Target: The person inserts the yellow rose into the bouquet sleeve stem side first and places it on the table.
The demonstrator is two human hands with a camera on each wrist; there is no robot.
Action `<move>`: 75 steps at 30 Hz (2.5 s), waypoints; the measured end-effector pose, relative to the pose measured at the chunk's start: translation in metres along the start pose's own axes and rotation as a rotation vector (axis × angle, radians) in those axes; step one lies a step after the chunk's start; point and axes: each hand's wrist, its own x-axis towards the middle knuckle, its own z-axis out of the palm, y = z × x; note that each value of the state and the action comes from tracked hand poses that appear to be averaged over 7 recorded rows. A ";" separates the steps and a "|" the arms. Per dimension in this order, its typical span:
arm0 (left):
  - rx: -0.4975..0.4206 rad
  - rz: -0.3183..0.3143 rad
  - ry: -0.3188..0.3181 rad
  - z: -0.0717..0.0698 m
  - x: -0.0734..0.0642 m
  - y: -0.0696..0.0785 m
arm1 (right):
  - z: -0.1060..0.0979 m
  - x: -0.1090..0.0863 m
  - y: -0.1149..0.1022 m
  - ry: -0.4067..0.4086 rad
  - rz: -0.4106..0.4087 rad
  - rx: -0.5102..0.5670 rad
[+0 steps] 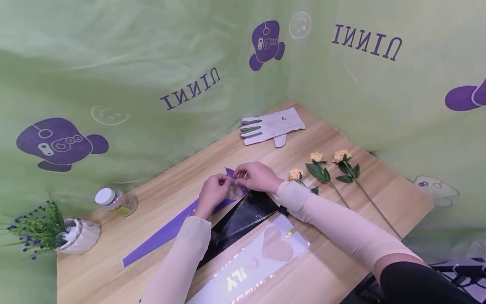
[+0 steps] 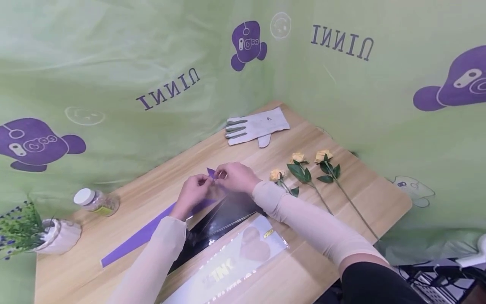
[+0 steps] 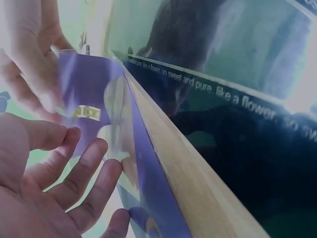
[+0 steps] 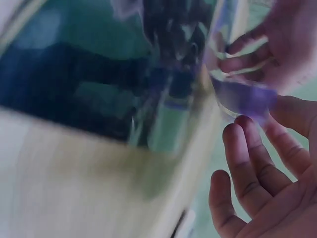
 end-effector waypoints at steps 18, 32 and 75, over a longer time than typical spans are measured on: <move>0.077 -0.030 0.022 -0.009 -0.003 -0.004 | -0.106 -0.119 0.061 -0.230 0.153 -0.176; 0.083 0.018 -0.030 0.029 0.001 0.028 | -0.110 -0.144 0.083 -0.271 0.194 -0.081; -0.210 -0.014 -0.085 0.044 0.007 0.035 | -0.090 -0.048 0.077 0.694 0.226 1.091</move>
